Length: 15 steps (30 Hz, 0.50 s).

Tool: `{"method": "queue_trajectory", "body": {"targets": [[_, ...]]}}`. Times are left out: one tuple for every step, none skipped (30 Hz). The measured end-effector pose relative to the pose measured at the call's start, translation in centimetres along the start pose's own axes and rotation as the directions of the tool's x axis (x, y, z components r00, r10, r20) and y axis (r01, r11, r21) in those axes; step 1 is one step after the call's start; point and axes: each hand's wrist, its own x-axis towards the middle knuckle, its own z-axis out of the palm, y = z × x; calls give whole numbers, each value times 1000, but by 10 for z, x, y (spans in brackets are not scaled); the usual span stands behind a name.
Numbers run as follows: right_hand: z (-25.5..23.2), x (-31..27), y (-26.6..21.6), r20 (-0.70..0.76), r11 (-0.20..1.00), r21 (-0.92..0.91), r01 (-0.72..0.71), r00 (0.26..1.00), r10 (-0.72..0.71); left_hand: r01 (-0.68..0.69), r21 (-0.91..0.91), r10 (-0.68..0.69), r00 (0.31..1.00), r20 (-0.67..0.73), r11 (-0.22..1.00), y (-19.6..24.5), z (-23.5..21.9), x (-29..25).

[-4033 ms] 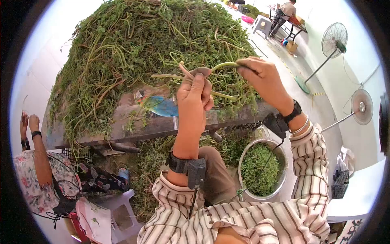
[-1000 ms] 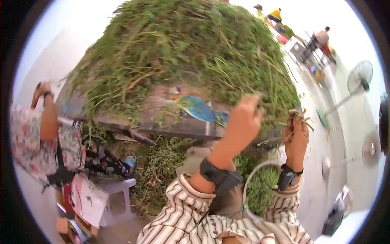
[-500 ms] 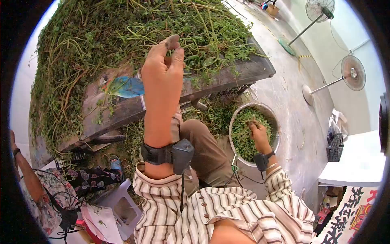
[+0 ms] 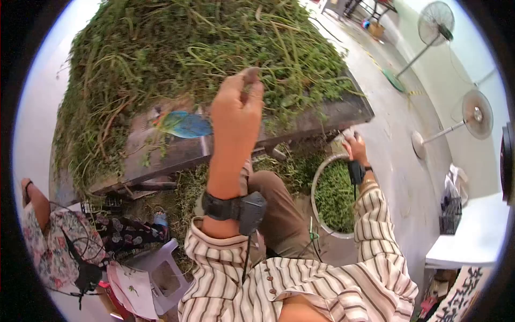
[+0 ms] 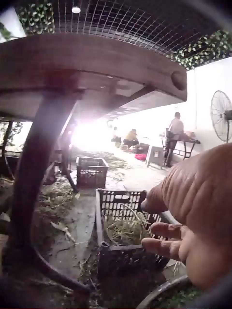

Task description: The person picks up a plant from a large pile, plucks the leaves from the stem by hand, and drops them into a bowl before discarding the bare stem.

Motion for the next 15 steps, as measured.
{"method": "queue_trajectory", "body": {"targets": [[2,-6,-2,36,956,-288,-59,997,72,-2,-24,2,1000,3,1000,-1,0,1],[13,-15,6,32,986,-141,-87,995,92,-12,-27,12,1000,-2,1000,-2,0,1],[20,-27,20,30,993,7,-119,992,119,-15,-19,14,999,-30,1000,-4,0,1],[18,-36,39,79,986,-55,-158,984,162,-30,-26,29,999,-19,999,-6,0,1],[14,-45,55,122,974,-119,-193,971,207,-43,-32,43,999,-6,999,-7,-1,1],[23,-65,58,110,967,-94,-235,963,245,-37,-36,37,999,14,999,-5,-4,0],[31,-86,61,95,958,-65,-278,954,284,-34,-26,34,999,3,999,-5,-5,-1],[28,-97,72,125,940,-84,-330,932,339,-28,-67,30,999,17,997,-5,-6,0],[24,-105,83,153,919,-107,-379,907,392,-22,-110,25,999,30,994,-3,-7,0],[23,-115,85,147,908,-114,-404,897,417,-15,-141,18,1000,19,990,-3,-8,0],[22,-122,90,142,897,-122,-424,887,439,-22,-140,22,1000,0,990,-2,-10,0],[20,-127,94,148,904,-144,-402,895,422,-3,-155,4,1000,5,988,-1,-12,0],[19,-131,94,149,906,-125,-406,895,421,15,-171,-14,1000,11,985,-1,-15,1],[23,-138,84,132,896,-131,-425,888,441,-14,-185,14,1000,-4,983,-3,-17,1],[27,-143,73,114,886,-133,-445,881,460,-23,-183,20,1000,-18,983,-3,-20,3]]}}
